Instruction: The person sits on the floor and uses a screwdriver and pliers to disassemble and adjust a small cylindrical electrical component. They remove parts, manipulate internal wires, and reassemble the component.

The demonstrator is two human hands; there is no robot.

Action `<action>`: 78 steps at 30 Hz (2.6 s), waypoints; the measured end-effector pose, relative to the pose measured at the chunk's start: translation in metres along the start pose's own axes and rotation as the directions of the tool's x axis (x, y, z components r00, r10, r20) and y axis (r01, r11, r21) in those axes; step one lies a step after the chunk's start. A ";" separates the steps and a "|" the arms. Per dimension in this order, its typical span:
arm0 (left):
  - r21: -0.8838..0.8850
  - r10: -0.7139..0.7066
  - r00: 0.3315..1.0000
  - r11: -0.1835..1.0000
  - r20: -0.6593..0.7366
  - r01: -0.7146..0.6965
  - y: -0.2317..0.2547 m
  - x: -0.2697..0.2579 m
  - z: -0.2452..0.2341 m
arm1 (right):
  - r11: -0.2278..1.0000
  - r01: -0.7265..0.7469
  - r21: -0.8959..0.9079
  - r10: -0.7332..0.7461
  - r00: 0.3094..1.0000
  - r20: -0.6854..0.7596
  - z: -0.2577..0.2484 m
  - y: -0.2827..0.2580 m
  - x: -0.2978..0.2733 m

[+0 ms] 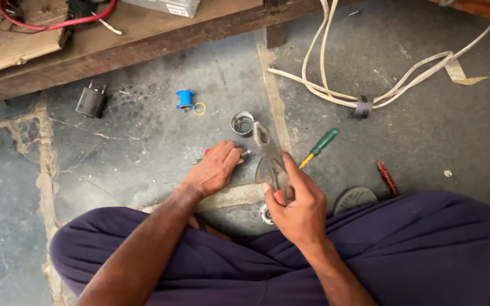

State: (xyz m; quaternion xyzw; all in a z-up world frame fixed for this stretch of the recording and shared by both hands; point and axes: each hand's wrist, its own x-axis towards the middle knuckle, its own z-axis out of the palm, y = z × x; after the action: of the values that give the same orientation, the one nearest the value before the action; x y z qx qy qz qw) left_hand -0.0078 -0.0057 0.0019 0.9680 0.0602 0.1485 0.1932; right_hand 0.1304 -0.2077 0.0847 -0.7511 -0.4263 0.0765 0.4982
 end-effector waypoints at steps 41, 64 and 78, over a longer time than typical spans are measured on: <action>0.036 0.006 0.999 0.999 0.031 -0.007 -0.007 0.000 0.007 | 0.954 -0.187 -0.233 0.246 0.936 0.254 -0.004 -0.003 0.004; 0.020 -0.056 0.998 0.998 0.025 0.055 -0.010 -0.001 -0.010 | 0.989 -0.142 -0.035 0.145 0.983 0.110 -0.002 0.019 -0.010; 0.011 0.023 0.998 1.000 0.058 -0.024 -0.020 -0.003 -0.005 | 0.984 -0.115 -0.133 0.137 0.976 0.171 0.017 0.027 -0.014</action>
State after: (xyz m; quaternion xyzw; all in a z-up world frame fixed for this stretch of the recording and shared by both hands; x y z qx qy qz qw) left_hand -0.0131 0.0141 -0.0019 0.9737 0.0441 0.1221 0.1873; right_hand 0.1276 -0.2102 0.0504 -0.7957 -0.4249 0.1494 0.4050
